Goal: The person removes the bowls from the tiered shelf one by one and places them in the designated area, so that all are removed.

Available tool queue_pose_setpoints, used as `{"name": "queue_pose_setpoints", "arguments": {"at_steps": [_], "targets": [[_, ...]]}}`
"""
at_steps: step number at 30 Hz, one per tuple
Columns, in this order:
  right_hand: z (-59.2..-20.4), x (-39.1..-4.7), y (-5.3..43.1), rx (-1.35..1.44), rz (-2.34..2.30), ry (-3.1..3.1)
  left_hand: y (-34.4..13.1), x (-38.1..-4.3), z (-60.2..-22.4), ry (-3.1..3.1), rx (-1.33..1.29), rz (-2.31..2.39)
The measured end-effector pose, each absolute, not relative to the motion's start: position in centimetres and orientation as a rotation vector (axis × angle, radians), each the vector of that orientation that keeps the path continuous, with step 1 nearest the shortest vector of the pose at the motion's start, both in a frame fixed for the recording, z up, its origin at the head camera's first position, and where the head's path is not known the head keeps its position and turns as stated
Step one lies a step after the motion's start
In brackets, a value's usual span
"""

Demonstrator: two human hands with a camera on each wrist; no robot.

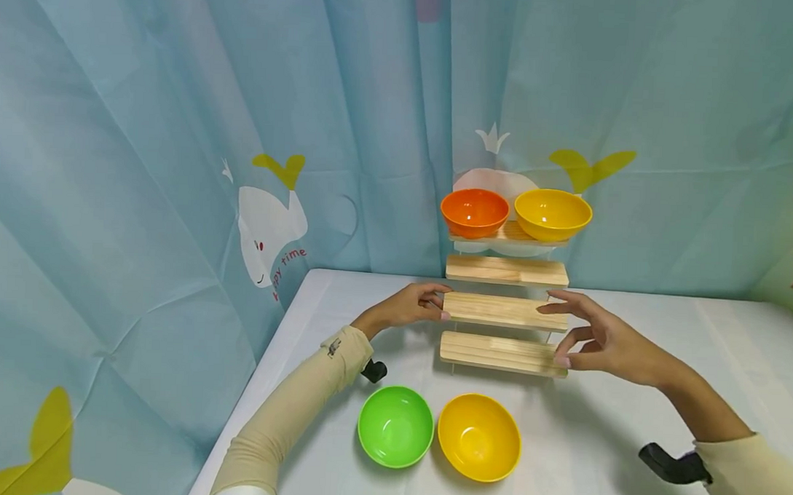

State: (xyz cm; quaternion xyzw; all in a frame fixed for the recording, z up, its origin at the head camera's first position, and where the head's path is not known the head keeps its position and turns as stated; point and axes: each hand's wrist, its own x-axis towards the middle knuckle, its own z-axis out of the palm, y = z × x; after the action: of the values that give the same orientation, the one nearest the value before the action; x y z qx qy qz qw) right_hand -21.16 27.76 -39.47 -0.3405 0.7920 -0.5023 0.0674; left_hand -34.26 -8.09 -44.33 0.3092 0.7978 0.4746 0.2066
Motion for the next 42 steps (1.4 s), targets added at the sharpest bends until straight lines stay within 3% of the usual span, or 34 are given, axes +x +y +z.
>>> {"name": "queue_pose_setpoints", "arguments": {"at_steps": [10,25,42], "targets": [[-36.3,-23.0,30.1,-0.871,-1.479,2.595,-8.4,-34.1,-44.2,2.219,0.857,1.336],[-34.5,-26.3,33.3,-0.604,-1.480,2.732,-8.2,-34.3,-44.7,2.233,0.874,1.331],[-31.7,-31.1,33.2,-0.395,-1.427,2.775,-8.1,-34.3,-44.6,2.229,0.872,1.323]]}}
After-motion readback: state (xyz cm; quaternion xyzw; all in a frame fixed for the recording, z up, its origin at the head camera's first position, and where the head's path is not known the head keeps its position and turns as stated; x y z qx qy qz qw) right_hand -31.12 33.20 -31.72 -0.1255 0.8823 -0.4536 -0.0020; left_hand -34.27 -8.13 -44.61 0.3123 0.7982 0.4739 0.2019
